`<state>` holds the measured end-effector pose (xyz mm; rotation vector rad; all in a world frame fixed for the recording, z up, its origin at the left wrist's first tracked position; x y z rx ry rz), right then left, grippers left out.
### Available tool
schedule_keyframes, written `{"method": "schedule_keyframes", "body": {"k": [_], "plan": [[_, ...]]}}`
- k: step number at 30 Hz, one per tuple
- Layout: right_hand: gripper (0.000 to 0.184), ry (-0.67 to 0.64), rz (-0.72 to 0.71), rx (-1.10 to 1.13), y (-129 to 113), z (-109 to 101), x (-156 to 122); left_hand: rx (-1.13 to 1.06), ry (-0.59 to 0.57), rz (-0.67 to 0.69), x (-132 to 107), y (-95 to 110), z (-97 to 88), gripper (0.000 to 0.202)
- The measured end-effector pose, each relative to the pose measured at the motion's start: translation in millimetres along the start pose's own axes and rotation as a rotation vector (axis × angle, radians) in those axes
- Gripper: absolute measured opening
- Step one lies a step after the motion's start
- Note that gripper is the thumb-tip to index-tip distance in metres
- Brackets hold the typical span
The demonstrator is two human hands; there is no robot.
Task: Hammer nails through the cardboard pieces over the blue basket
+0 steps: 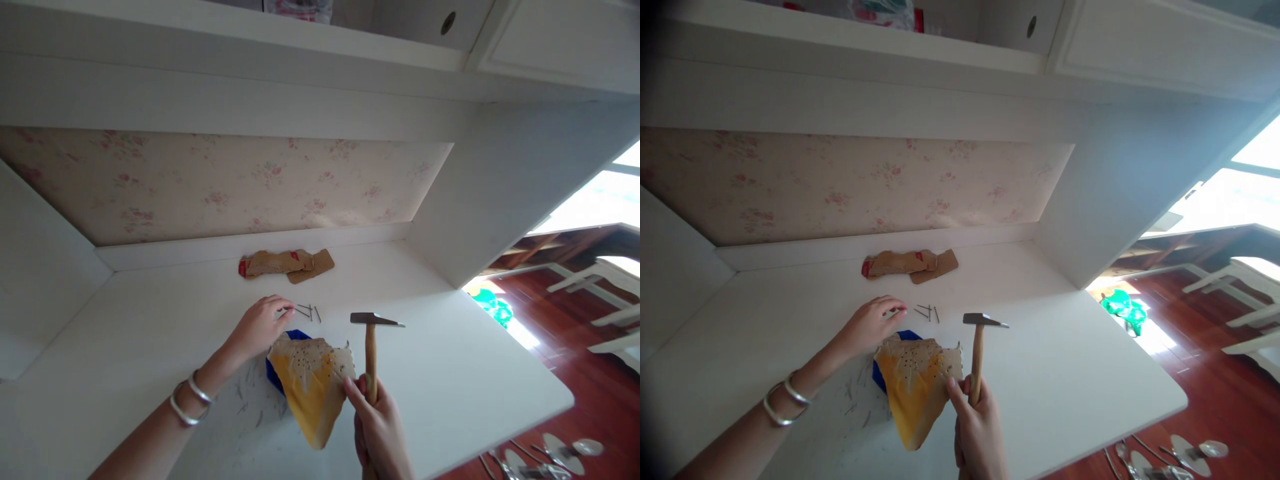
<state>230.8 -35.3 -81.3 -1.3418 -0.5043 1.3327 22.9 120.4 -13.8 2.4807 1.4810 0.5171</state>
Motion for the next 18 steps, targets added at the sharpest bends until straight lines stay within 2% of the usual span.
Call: {"method": "schedule_keyframes", "body": {"k": [4,7,12,18], "plan": [[0.053,0.008,0.005,0.033,2.5,3.7,-0.6,0.044,-0.114,0.091,40.3,-17.9,26.5,0.02],[0.054,0.013,0.02,0.066,2.9,5.5,-1.4,0.087,-0.178,0.169,59.8,-24.2,48.7,0.017],[0.051,0.01,0.032,0.055,0.0,3.6,0.4,0.144,-0.211,0.252,76.2,-27.6,73.9,0.018],[0.049,0.01,0.03,0.005,-6.5,0.0,0.6,0.161,-0.227,0.329,82.2,-31.5,86.4,0.02]]}}
Point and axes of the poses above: each hand's wrist, its own x-axis towards the middle knuckle, its own z-axis out of the palm, y = z × x, the point moved 3 cm from there along x, towards the middle knuckle, and after that the axes turned 12 degrees about x, right-handed, at the moved point
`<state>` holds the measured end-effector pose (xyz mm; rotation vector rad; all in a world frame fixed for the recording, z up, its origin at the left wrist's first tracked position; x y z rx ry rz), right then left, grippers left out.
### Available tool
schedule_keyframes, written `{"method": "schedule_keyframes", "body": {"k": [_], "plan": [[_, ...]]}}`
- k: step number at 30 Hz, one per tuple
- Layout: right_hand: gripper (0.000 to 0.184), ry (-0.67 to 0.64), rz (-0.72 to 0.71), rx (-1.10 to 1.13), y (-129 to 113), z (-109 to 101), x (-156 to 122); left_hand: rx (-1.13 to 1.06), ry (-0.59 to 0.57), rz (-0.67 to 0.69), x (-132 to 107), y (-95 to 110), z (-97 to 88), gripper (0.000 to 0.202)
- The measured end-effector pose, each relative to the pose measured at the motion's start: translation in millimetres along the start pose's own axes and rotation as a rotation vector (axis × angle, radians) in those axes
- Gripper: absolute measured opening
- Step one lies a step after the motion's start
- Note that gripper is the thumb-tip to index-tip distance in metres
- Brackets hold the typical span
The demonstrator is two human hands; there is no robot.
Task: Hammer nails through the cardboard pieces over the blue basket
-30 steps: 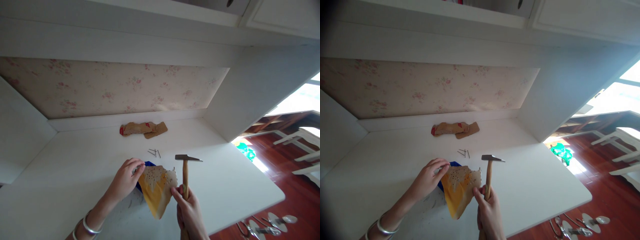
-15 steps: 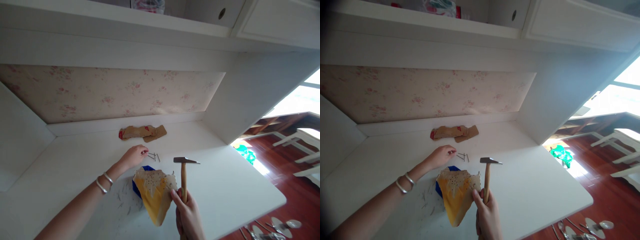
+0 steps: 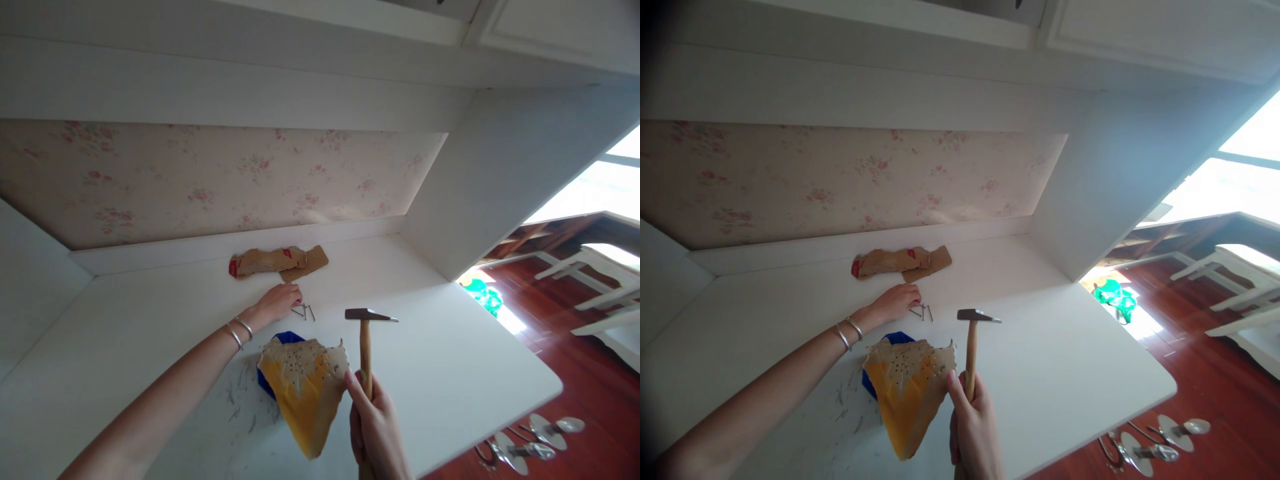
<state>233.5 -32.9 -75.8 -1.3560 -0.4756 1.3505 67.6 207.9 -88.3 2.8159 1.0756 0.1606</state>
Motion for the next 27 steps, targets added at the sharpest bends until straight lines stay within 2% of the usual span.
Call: {"method": "schedule_keyframes", "body": {"k": [6,12,16,19,20,22,25,27], "plan": [[0.043,-0.03,-0.006,-0.014,-4.6,1.4,-2.8,-0.006,0.075,-0.025,-17.2,-6.9,-8.3,0.022],[0.042,-0.064,-0.019,0.011,0.5,-1.1,-1.9,-0.043,0.214,-0.075,-50.3,-17.9,-25.0,0.026],[0.04,-0.083,-0.017,0.021,1.2,-1.6,-3.9,-0.085,0.342,-0.167,-78.6,-10.2,-45.5,0.026],[0.041,-0.091,-0.013,0.032,1.6,-1.1,-4.4,-0.128,0.44,-0.288,-103.6,16.5,-70.5,0.023],[0.041,-0.092,-0.013,0.035,1.8,-1.0,-4.3,-0.208,0.465,-0.384,-112.2,28.0,-78.7,0.02],[0.041,-0.093,-0.014,0.039,1.9,-0.7,-3.8,-0.349,0.406,-0.474,-124.7,58.2,-89.7,0.019],[0.042,-0.089,-0.017,0.042,1.5,-0.2,-3.0,-0.574,0.251,-0.395,-130.4,109.2,-91.8,0.019],[0.043,-0.088,-0.021,0.044,1.0,0.3,-3.0,-0.636,0.269,-0.372,-128.6,133.9,-86.2,0.019]]}}
Point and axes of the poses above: each hand's wrist, its own x-axis towards the middle knuckle, its own z-axis out of the palm, y = z × x, the point moved 3 cm from there along x, towards the middle knuckle, and after that the axes turned 12 degrees about x, right-handed, at the moved point
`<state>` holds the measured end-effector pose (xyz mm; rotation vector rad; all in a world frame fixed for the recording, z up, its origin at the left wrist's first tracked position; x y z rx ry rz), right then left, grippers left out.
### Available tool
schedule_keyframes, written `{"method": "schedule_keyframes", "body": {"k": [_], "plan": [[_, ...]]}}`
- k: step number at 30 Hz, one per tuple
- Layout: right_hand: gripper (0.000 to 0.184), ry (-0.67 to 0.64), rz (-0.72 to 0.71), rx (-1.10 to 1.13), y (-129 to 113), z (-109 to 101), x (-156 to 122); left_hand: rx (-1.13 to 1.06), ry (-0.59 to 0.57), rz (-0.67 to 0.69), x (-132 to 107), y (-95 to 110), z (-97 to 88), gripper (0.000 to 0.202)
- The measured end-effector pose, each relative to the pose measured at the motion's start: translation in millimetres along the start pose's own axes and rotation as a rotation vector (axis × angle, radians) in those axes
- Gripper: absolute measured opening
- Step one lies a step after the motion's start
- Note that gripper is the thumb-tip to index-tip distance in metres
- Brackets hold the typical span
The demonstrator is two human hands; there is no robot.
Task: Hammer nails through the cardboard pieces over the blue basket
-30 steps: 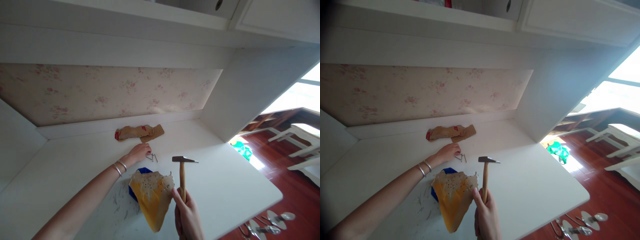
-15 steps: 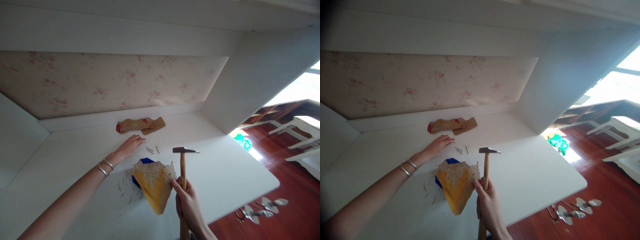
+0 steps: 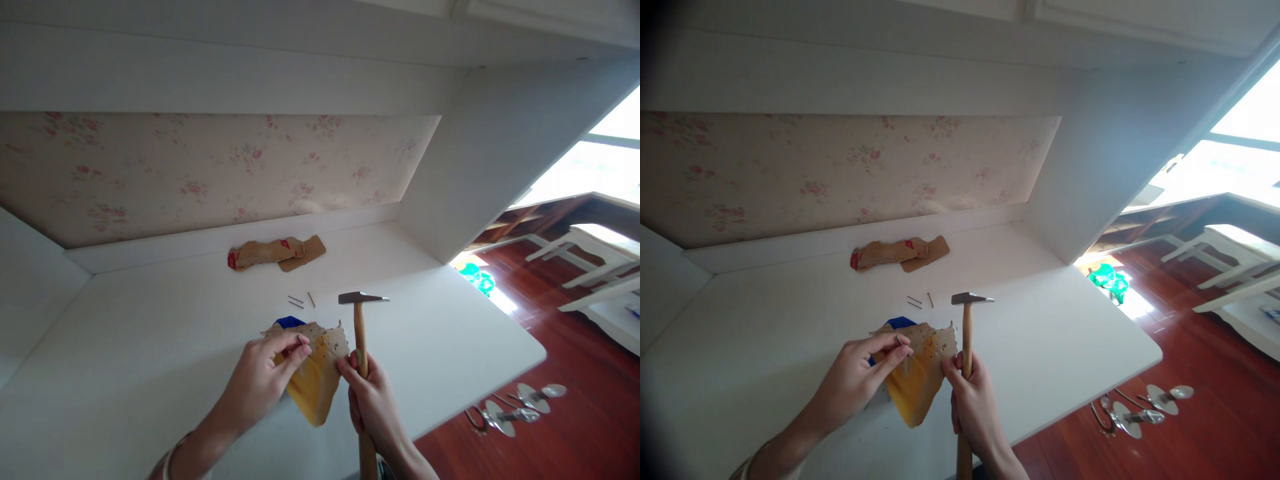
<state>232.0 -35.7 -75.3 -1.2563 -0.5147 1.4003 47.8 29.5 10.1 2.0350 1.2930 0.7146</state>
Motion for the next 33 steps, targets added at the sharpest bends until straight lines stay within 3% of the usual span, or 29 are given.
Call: {"method": "schedule_keyframes", "body": {"k": [4,7,11,17,26,33], "plan": [[0.043,-0.008,-0.002,0.004,-1.3,0.9,-1.2,0.024,0.021,0.066,-2.7,5.6,32.5,0.02],[0.042,-0.011,-0.007,0.005,-3.1,0.6,-2.0,0.052,0.063,0.123,-0.5,-0.3,43.0,0.019],[0.042,-0.007,-0.008,0.005,-3.9,-0.3,-1.8,0.077,0.091,0.157,1.8,-5.8,45.5,0.019],[0.039,-0.009,-0.008,0.004,-1.6,-2.1,-2.8,0.124,0.167,0.095,4.8,-6.2,48.7,0.015],[0.04,-0.013,-0.004,0.007,-3.7,-1.4,-2.0,0.143,0.089,0.166,0.5,1.8,49.4,0.018],[0.037,-0.014,-0.017,-0.011,-4.2,-1.0,-4.3,0.096,0.117,0.147,-2.8,-3.0,42.6,0.021]]}}
Point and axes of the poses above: each hand's wrist, its own x-axis towards the middle knuckle, its own z-axis out of the palm, y = z × x, the point moved 3 cm from there along x, towards the middle knuckle, and after that the axes turned 12 degrees about x, right-handed, at the moved point
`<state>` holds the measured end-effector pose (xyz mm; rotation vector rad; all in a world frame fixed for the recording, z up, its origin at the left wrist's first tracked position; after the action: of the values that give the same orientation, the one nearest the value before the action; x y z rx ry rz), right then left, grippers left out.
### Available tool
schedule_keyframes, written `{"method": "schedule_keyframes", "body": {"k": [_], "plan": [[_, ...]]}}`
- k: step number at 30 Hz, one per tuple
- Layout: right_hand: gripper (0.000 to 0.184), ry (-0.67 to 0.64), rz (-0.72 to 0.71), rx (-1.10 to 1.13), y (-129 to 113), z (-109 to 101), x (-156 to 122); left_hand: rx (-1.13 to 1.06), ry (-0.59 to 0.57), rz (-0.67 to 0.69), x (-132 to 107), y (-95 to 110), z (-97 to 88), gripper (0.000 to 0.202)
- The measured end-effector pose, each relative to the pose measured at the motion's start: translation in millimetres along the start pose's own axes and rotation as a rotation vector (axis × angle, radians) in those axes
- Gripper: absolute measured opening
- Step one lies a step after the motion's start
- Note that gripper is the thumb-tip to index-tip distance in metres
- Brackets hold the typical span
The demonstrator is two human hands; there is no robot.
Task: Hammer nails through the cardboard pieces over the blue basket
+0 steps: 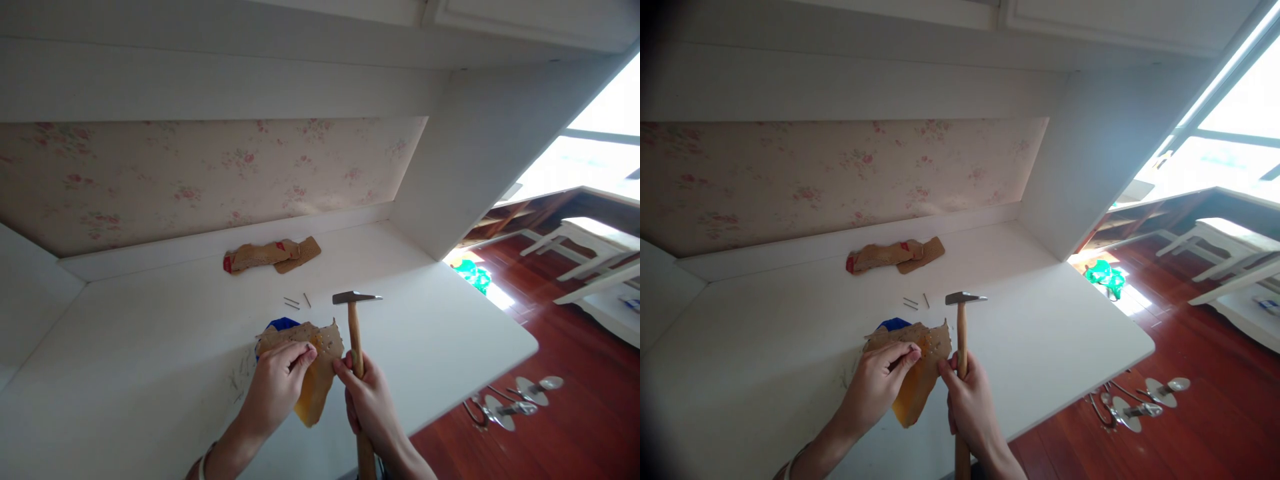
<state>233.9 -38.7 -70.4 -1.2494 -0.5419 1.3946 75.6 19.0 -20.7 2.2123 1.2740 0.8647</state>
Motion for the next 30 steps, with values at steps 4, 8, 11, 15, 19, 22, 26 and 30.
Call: {"method": "schedule_keyframes", "body": {"k": [4,8,11,15,19,22,26,30], "plan": [[0.035,-0.004,-0.008,-0.006,-1.4,0.1,-0.2,0.057,0.036,0.005,-4.5,0.9,-10.8,0.022],[0.036,-0.02,0.002,-0.002,-1.4,0.5,-0.1,0.075,0.035,0.036,-9.8,9.2,-15.1,0.021],[0.036,-0.034,0.009,0.001,-1.1,0.2,1.0,0.089,0.023,0.042,-12.8,13.9,-11.9,0.02],[0.035,-0.037,0.005,-0.015,-1.0,-1.4,2.8,0.11,0.01,0.047,-15.7,16.2,-2.6,0.018],[0.035,-0.04,-0.005,-0.029,-1.3,-1.9,3.0,0.156,0.061,0.068,-14.0,17.1,5.5,0.017],[0.035,-0.043,-0.011,-0.032,-2.0,-0.6,2.9,0.167,0.105,0.045,-10.3,14.3,8.2,0.017],[0.034,-0.048,-0.009,-0.029,-2.1,0.5,2.5,0.118,0.087,-0.061,-5.9,6.5,8.1,0.017],[0.035,-0.051,-0.01,-0.02,-2.1,-0.4,2.7,0.088,0.083,-0.108,-2.0,3.3,6.7,0.016]]}}
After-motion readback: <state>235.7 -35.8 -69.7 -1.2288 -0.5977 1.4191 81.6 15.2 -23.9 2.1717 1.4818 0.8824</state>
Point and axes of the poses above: each hand's wrist, its own x-axis towards the middle knuckle, its own z-axis out of the palm, y = z × x, the point moved 3 cm from there along x, towards the middle knuckle, and after that the axes turned 12 degrees about x, right-handed, at the moved point
